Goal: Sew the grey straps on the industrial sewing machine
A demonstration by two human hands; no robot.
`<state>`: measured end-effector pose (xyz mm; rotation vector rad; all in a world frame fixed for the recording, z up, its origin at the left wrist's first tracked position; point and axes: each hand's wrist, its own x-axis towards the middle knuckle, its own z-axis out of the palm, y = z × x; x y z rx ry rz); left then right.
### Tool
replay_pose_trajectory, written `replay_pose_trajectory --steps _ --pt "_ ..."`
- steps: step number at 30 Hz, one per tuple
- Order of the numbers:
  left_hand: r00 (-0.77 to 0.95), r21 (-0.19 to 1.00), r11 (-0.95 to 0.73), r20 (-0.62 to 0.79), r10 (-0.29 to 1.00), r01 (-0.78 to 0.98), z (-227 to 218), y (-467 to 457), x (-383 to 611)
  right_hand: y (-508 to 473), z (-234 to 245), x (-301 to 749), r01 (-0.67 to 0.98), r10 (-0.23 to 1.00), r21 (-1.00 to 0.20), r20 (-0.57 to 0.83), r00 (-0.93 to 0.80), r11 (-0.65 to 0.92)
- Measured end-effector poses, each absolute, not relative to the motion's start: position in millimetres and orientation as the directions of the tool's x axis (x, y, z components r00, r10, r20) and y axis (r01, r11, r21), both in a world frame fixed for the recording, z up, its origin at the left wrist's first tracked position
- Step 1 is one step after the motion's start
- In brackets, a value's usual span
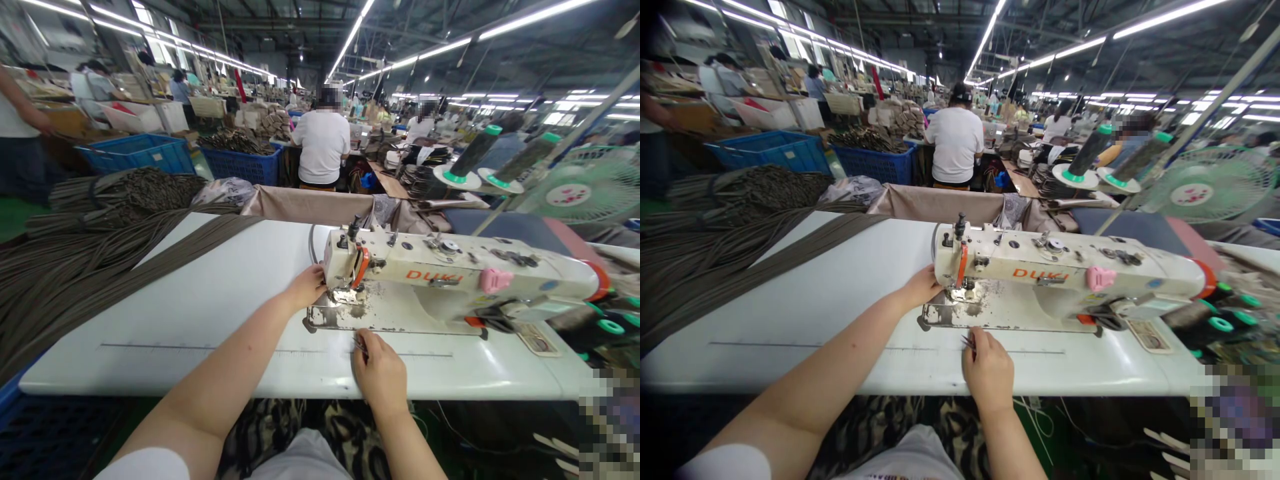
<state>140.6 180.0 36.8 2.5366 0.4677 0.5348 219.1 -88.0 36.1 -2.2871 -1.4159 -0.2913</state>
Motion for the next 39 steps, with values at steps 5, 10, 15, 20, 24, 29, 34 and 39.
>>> replay_pose_trajectory --steps 5,10,15,20,24,29,34,39 --pt "0.871 0.506 -0.835 0.285 0.4 0.218 43 182 128 -88 36 219 0.89 0.8 -0.238 0.393 0.454 -0.389" --pt "0.847 0.478 -0.815 0.235 0.476 0.326 50 174 116 -87 35 219 0.888 0.797 -0.234 0.394 0.458 -0.395" --pt "0.83 0.494 -0.787 0.204 0.519 0.371 53 171 116 -86 34 220 0.893 0.791 -0.229 0.417 0.449 -0.386" --pt "0.816 0.528 -0.756 0.186 0.548 0.388 57 167 115 -86 36 220 0.896 0.788 -0.228 0.425 0.444 -0.382" --pt "0.804 0.575 -0.713 0.153 0.574 0.4 56 154 107 -86 35 219 0.892 0.783 -0.233 0.428 0.451 -0.387" --pt "0.78 0.621 -0.651 0.1 0.618 0.436 53 142 102 -86 36 218 0.887 0.785 -0.249 0.414 0.461 -0.389" --pt "0.773 0.643 -0.625 0.079 0.629 0.443 57 141 103 -86 38 218 0.884 0.786 -0.256 0.406 0.465 -0.391" --pt "0.76 0.636 -0.607 0.05 0.648 0.476 60 131 105 -87 37 217 0.882 0.782 -0.261 0.412 0.468 -0.391"
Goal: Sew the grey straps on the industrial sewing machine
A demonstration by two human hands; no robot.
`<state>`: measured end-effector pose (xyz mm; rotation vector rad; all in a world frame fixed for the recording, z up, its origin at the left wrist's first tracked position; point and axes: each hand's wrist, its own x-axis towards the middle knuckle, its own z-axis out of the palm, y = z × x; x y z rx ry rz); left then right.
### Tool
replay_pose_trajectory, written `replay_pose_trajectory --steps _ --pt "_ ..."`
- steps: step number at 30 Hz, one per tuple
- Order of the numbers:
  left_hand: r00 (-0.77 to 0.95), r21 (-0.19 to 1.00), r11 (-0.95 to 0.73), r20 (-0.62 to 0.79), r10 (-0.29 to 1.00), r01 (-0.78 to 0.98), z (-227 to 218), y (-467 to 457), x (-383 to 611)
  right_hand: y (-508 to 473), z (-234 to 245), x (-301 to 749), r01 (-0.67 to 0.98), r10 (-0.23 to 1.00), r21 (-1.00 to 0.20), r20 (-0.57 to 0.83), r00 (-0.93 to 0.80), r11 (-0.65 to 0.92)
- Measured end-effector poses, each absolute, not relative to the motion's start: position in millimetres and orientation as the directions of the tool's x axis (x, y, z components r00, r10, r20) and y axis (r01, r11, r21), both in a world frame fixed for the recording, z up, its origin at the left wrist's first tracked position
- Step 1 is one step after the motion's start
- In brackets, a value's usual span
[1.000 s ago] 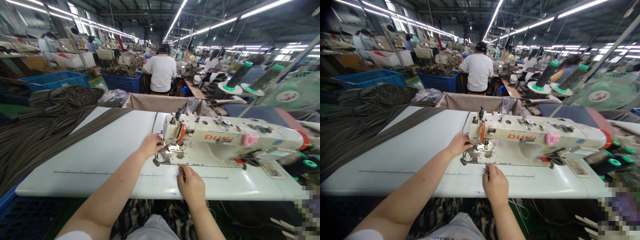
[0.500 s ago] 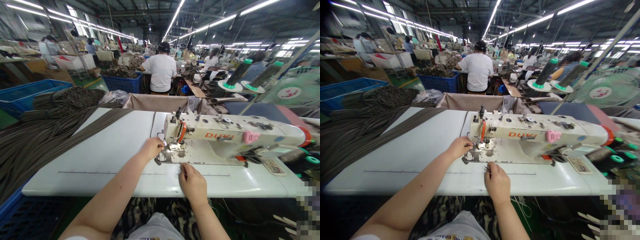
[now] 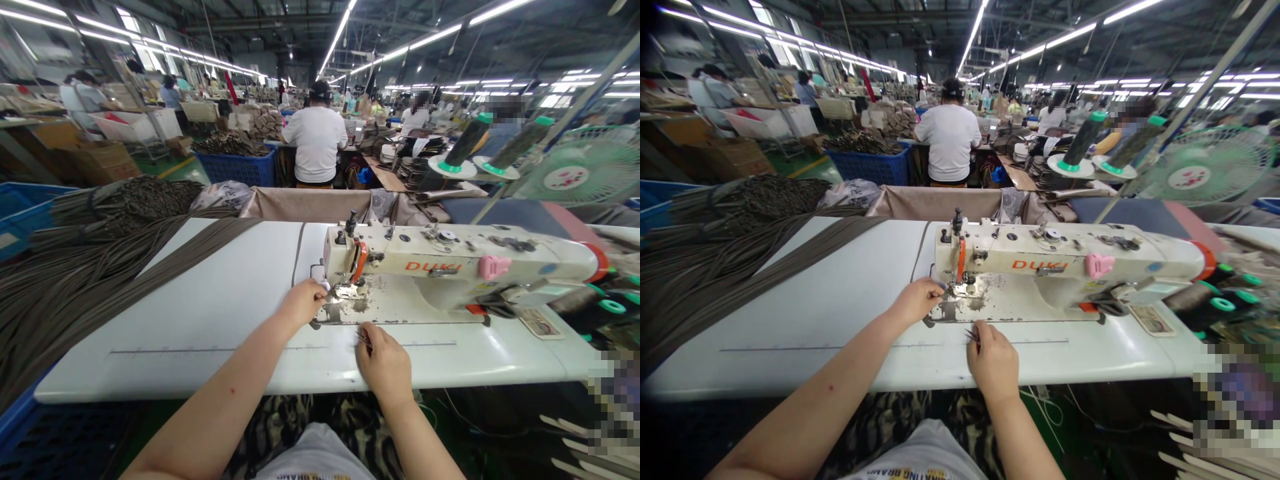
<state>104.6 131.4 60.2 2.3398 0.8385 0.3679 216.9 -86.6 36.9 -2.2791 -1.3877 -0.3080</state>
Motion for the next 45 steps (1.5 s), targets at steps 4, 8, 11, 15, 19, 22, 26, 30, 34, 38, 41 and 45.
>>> replay_pose_trajectory --steps 4,8,11,15,19,22,26,30,34,38,41,45 --pt "0.74 0.625 -0.581 0.008 0.672 0.521 60 111 108 -87 37 217 0.881 0.782 -0.272 0.41 0.47 -0.387" --pt "0.73 0.566 -0.578 -0.064 0.681 0.588 67 90 111 -87 37 216 0.881 0.782 -0.278 0.409 0.47 -0.383" --pt "0.743 0.505 -0.604 -0.12 0.658 0.617 77 80 111 -87 37 216 0.884 0.782 -0.27 0.415 0.465 -0.382" --pt "0.75 0.451 -0.627 -0.168 0.639 0.635 86 72 111 -87 36 217 0.888 0.779 -0.265 0.428 0.458 -0.376" --pt "0.766 0.437 -0.645 -0.192 0.613 0.626 87 65 107 -87 34 217 0.889 0.776 -0.269 0.437 0.455 -0.37" --pt "0.795 0.435 -0.679 -0.177 0.58 0.591 82 61 102 -87 35 216 0.883 0.781 -0.274 0.415 0.466 -0.381" --pt "0.81 0.423 -0.708 -0.122 0.574 0.566 79 60 95 -88 36 215 0.871 0.787 -0.287 0.382 0.485 -0.398" --pt "0.857 0.419 -0.774 -0.018 0.515 0.475 81 59 93 -87 37 216 0.87 0.786 -0.283 0.379 0.489 -0.405" --pt "0.895 0.488 -0.793 0.049 0.443 0.365 80 55 93 -86 38 216 0.86 0.783 -0.287 0.363 0.504 -0.421" --pt "0.9 0.47 -0.803 0.037 0.434 0.368 79 49 91 -85 40 215 0.854 0.779 -0.289 0.356 0.516 -0.433" --pt "0.917 0.42 -0.838 0.033 0.397 0.348 82 45 87 -84 42 214 0.848 0.779 -0.285 0.342 0.525 -0.446" --pt "0.92 0.383 -0.861 0.065 0.386 0.334 83 38 82 -83 44 214 0.84 0.781 -0.27 0.315 0.54 -0.472"
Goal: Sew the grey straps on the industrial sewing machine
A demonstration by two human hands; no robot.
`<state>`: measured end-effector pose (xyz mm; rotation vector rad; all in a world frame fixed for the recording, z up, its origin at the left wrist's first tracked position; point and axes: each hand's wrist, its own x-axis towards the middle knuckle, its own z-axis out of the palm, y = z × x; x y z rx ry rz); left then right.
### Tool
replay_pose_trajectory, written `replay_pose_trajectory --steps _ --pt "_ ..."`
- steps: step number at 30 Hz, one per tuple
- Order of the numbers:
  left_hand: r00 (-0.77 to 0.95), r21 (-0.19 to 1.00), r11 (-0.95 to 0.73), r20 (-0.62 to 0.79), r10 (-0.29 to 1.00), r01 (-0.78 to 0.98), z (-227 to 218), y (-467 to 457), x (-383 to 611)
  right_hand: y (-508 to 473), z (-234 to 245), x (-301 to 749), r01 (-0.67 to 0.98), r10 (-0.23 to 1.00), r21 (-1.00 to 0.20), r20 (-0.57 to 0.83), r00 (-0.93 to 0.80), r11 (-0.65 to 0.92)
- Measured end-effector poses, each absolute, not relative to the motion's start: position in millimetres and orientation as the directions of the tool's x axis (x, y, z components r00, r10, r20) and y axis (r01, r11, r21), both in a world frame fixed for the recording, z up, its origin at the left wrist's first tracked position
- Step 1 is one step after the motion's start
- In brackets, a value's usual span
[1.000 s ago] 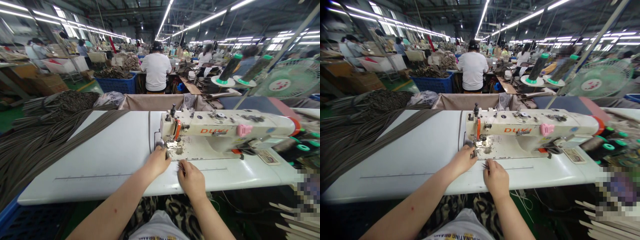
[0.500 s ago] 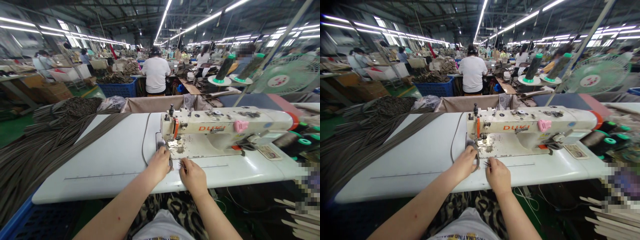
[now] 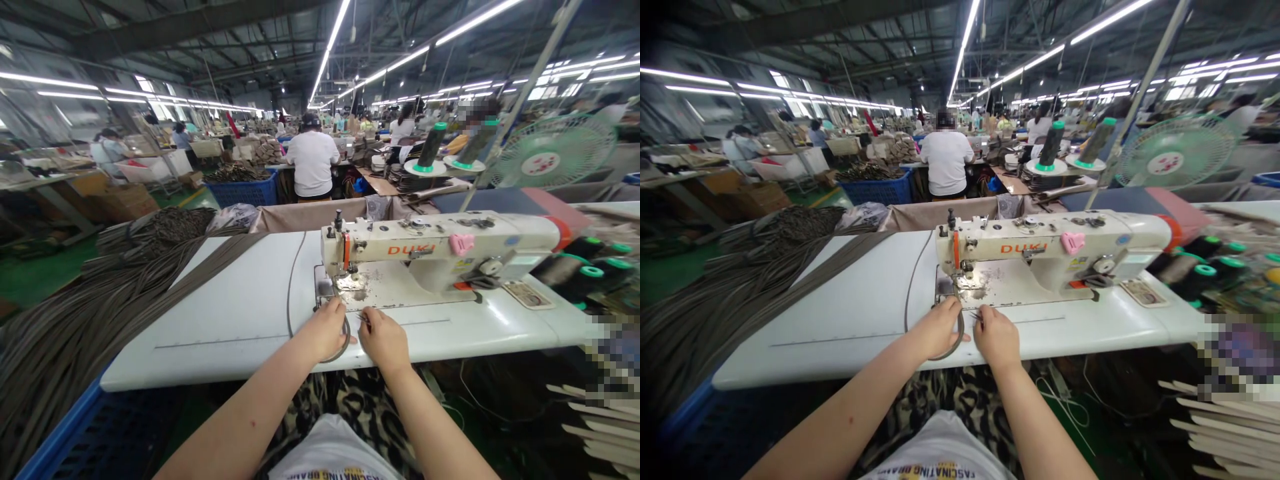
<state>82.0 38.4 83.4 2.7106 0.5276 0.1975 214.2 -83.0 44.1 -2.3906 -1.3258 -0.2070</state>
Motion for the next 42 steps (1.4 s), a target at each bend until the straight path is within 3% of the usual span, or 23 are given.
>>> replay_pose_trajectory --steps 10,21,42 --pt "0.903 0.344 -0.874 0.134 0.407 0.343 74 24 78 -82 46 215 0.843 0.78 -0.262 0.323 0.536 -0.47" --pt "0.921 0.178 -0.929 0.161 0.354 0.326 67 15 80 -83 46 215 0.848 0.786 -0.256 0.323 0.528 -0.464" --pt "0.894 0.212 -0.902 0.176 0.413 0.375 46 10 88 -85 30 220 0.901 0.771 -0.229 0.467 0.433 -0.368"
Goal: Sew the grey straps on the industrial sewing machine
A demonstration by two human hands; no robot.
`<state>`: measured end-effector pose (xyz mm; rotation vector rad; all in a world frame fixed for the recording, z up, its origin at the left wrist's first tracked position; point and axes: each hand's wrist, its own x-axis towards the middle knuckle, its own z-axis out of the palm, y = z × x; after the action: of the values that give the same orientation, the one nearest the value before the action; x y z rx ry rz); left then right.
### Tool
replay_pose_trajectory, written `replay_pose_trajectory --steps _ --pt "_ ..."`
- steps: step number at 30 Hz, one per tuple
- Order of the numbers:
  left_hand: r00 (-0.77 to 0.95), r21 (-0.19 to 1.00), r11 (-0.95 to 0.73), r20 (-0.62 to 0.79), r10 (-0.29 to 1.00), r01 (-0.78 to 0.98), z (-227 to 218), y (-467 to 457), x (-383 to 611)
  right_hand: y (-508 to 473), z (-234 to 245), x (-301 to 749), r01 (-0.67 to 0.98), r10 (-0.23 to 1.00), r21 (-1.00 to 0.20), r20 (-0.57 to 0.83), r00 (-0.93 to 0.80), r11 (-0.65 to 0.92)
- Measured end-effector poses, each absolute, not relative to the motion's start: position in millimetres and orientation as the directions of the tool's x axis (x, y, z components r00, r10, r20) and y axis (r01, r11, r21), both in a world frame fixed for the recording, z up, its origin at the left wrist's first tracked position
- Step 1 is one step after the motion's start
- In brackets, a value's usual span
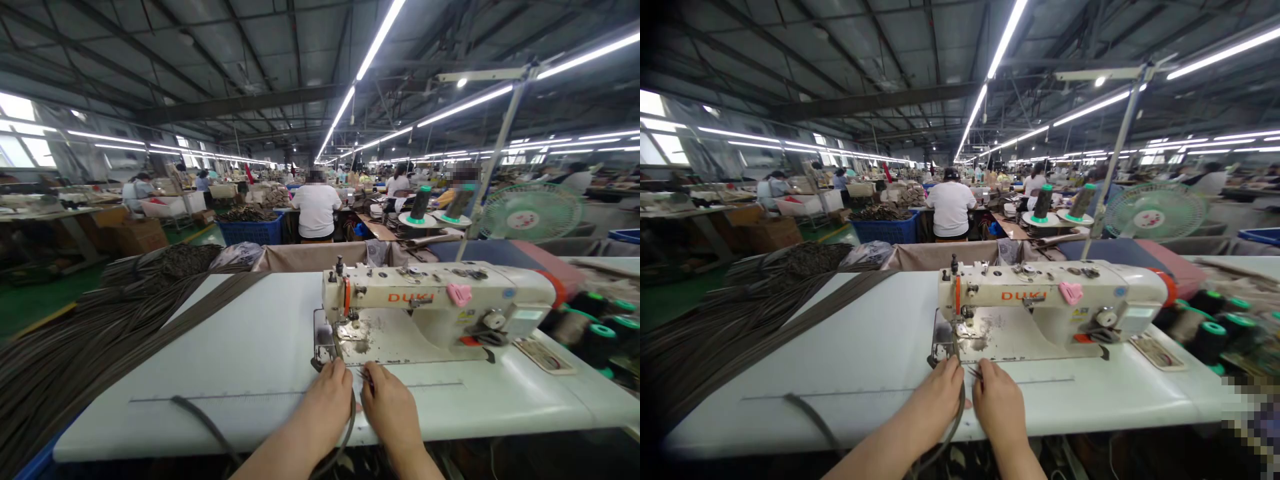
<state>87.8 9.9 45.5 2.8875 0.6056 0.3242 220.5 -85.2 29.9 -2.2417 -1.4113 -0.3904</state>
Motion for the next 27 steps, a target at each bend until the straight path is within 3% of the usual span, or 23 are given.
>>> replay_pose_trajectory --steps 9,18,27 --pt "0.854 0.163 -0.911 0.317 0.413 0.38 18 17 96 -84 6 236 0.932 0.771 -0.174 0.525 0.36 -0.317" --pt "0.855 0.04 -0.946 0.416 0.31 0.323 26 29 95 -85 12 233 0.947 0.761 -0.123 0.568 0.313 -0.297" --pt "0.843 0.049 -0.953 0.453 0.289 0.3 34 29 88 -87 27 225 0.938 0.766 -0.102 0.551 0.33 -0.33"
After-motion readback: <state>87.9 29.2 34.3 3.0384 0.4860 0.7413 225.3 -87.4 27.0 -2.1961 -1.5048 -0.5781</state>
